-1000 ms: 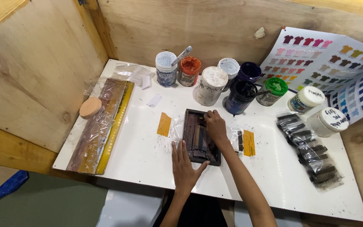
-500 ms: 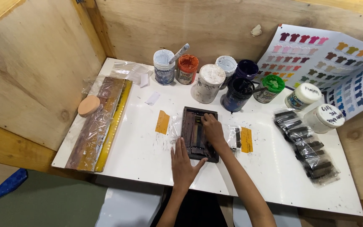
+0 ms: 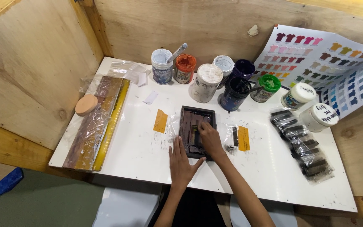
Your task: The person uses a yellow squeegee to spread dark ink evenly across a rectangular printing block. They repeatedly pull the squeegee across the surface to ensure full coverage. After preparing the ink, they lift the block and press it onto a small, wrapped item on the table to transfer the print.
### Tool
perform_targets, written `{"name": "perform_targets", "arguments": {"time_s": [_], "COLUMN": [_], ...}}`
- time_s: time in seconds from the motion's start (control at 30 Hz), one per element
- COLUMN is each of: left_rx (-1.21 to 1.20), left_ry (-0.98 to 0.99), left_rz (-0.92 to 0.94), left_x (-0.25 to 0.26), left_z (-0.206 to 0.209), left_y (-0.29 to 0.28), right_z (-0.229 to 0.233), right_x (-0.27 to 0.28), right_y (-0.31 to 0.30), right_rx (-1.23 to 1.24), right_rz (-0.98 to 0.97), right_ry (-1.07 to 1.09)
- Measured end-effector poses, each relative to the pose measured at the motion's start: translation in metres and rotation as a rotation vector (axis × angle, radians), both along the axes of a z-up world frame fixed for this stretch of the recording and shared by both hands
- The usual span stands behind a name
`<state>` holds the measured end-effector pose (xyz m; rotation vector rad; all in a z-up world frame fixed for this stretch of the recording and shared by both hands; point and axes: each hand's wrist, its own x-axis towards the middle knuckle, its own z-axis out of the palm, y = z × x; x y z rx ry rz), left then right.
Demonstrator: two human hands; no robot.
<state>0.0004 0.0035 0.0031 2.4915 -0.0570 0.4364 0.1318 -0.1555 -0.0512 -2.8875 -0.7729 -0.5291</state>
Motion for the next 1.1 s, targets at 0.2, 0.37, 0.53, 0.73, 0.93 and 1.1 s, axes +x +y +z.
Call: {"name": "perform_targets", "arguments": {"time_s": [0.2,0.37,0.53,0.73,0.93,1.1], "left_rx": [0.043,0.057,0.109,0.109,0.155,0.079], "left_ry": [0.007,-0.012,0.026,0.007,0.044,-0.007], "left_rz": [0.008,0.014,0.023,0.033,0.036,0.023], "left_x": [0.0,0.0,0.002,0.0,0.0,-0.001], "left_z": [-0.005,-0.006,-0.017,-0.015,-0.012,-0.004], "left_y": [-0.001,-0.001,-0.002,-0.002,-0.002,0.0], "right_z": [0.003,0.0,0.006,0.023,0.034,0.082], "right_x": [-0.018,-0.03,-0.048,-0.069,-0.064,-0.021], "right_y": [0.002,0.001,0.002,0.006,0.0,-0.003], "right_rx": [-0.004,-0.014,-0.018,-0.021,-0.074,0.106], "right_rz": [-0.005,0.022,0.029,0.044,0.006,-0.091], "right_ry": [0.038,0.011,0.087,0.083,0.233,0.239]}}
